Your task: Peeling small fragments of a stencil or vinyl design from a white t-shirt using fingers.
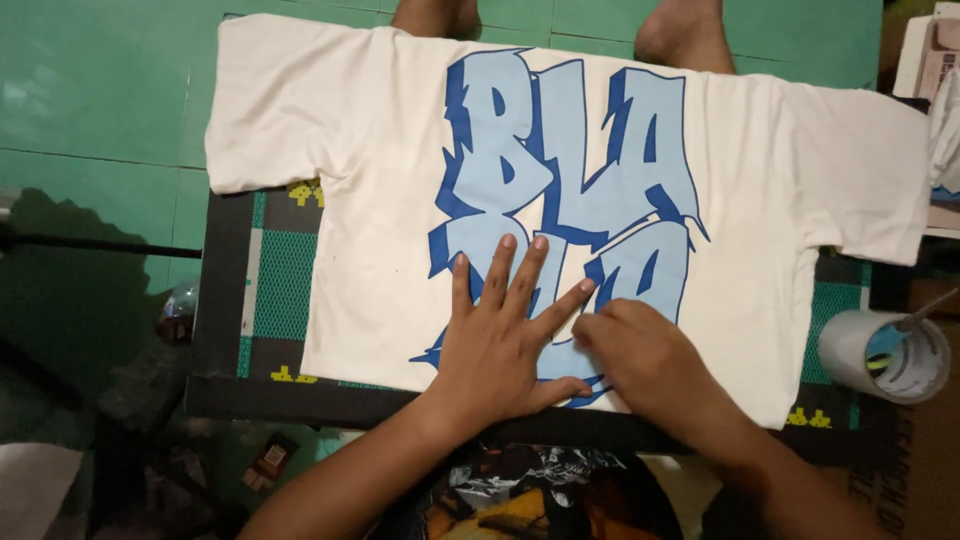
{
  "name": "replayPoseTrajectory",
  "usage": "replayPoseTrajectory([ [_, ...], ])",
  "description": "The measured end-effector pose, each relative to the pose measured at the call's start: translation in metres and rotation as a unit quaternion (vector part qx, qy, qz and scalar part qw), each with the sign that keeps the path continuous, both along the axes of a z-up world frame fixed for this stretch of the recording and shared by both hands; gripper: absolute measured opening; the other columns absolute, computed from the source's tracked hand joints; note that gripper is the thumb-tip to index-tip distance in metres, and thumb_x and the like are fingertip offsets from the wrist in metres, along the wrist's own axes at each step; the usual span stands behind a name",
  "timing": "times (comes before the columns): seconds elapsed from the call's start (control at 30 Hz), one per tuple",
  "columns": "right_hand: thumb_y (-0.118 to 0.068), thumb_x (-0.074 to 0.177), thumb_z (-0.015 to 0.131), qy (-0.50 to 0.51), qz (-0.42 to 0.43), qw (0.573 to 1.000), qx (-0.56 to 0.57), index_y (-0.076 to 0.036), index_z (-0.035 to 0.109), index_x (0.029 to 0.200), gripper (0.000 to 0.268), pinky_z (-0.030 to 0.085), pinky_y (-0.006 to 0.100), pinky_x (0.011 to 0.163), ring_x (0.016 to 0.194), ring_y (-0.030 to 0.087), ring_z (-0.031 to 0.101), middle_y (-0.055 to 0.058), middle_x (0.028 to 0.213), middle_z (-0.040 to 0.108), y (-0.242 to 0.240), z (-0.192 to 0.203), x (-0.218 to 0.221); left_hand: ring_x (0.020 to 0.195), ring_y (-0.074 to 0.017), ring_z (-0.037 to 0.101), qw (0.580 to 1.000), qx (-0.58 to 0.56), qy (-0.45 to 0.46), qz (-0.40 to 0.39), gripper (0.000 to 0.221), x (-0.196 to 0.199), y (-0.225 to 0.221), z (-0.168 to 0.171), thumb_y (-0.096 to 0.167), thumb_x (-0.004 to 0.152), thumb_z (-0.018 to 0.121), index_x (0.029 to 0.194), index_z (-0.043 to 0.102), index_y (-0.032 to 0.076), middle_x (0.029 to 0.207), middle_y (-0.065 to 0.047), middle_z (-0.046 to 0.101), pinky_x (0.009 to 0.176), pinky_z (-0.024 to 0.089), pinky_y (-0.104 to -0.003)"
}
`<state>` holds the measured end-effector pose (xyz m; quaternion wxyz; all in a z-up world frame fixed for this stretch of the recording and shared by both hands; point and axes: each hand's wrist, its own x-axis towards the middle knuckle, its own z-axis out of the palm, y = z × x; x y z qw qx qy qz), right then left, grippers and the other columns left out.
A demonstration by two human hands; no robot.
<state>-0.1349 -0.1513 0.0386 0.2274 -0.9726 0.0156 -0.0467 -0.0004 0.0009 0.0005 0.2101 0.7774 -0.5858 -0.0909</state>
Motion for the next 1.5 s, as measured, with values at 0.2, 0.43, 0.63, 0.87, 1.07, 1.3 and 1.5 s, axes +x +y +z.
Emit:
replayPoseTrajectory([
  [0.2, -0.011, 0.087, 0.070, -0.083, 0.013, 0.994, -0.065, -0.009, 0.059, 0.094, 0.013, 0.044, 0.035, 0.066, 0.072, 0.019, 0.050, 0.005, 0.080, 0.053, 0.008, -0.012, 0.002, 0.153, -0.0442, -0.006, 1.000, -0.013, 0.005, -0.002, 0.092, 0.001, 0.000, 0.004, 0.078, 0.083, 0.049, 0.157, 0.038, 0.024, 0.166, -0.024, 0.011, 0.112, -0.005, -0.074],
  [0.43, -0.019, 0.087, 0.066, 0.163, -0.075, 0.983, -0.038, -0.015, 0.072, 0.088, 0.007, 0.051, 0.038, 0.088, 0.088, 0.019, 0.061, 0.001, 0.088, 0.066, -0.010, -0.040, -0.015, 0.152, -0.0441, -0.009, 1.000, 0.000, -0.006, -0.005, 0.095, 0.000, 0.001, -0.001, 0.084, 0.082, 0.042, 0.158, 0.036, 0.026, 0.167, -0.023, 0.008, 0.111, -0.005, -0.075],
  [0.63, 0.003, 0.094, 0.062, -0.069, -0.266, 0.913, 0.302, 0.001, 0.051, 0.115, 0.023, 0.057, 0.028, 0.074, 0.081, 0.017, 0.067, 0.014, 0.098, 0.069, -0.017, -0.018, -0.030, 0.152, -0.0428, -0.013, 1.000, 0.004, -0.009, -0.008, 0.099, 0.000, 0.001, -0.003, 0.084, 0.080, 0.049, 0.159, 0.033, 0.026, 0.167, -0.023, 0.004, 0.111, -0.008, -0.073],
  [0.87, 0.007, 0.091, 0.057, -0.026, -0.186, 0.963, 0.191, -0.005, 0.072, 0.120, 0.034, 0.044, 0.023, 0.060, 0.069, 0.012, 0.055, 0.008, 0.097, 0.062, -0.015, -0.010, -0.023, 0.152, -0.0437, -0.011, 1.000, 0.000, -0.004, -0.005, 0.096, 0.000, 0.001, 0.000, 0.083, 0.083, 0.044, 0.159, 0.035, 0.024, 0.167, -0.024, 0.006, 0.111, -0.008, -0.073],
  [1.07, -0.001, 0.089, 0.067, -0.024, -0.187, 0.962, 0.196, -0.004, 0.073, 0.109, 0.020, 0.049, 0.025, 0.064, 0.073, 0.014, 0.060, 0.009, 0.097, 0.065, -0.014, -0.015, -0.023, 0.152, -0.0433, -0.010, 1.000, 0.002, 0.000, -0.003, 0.097, 0.000, -0.001, 0.003, 0.082, 0.082, 0.050, 0.158, 0.036, 0.025, 0.167, -0.023, 0.005, 0.112, -0.006, -0.074],
  [1.3, -0.006, 0.078, 0.081, -0.014, -0.193, 0.968, 0.163, -0.004, 0.080, 0.095, 0.017, 0.045, 0.026, 0.063, 0.073, 0.015, 0.054, 0.007, 0.093, 0.060, -0.007, -0.023, -0.026, 0.156, -0.0446, -0.004, 0.999, 0.018, -0.046, 0.008, 0.104, 0.000, 0.006, -0.001, 0.090, 0.079, 0.057, 0.161, 0.032, 0.031, 0.168, -0.022, 0.004, 0.116, 0.007, -0.077],
  [1.5, 0.003, 0.078, 0.083, -0.024, -0.154, 0.985, 0.076, -0.002, 0.078, 0.106, 0.029, 0.043, 0.025, 0.053, 0.065, 0.014, 0.059, 0.013, 0.105, 0.074, 0.005, -0.010, -0.015, 0.156, -0.0449, 0.000, 0.996, 0.058, -0.074, 0.008, 0.107, 0.001, 0.009, 0.002, 0.094, 0.080, 0.062, 0.162, 0.028, 0.035, 0.169, -0.021, 0.007, 0.117, 0.006, -0.073],
])
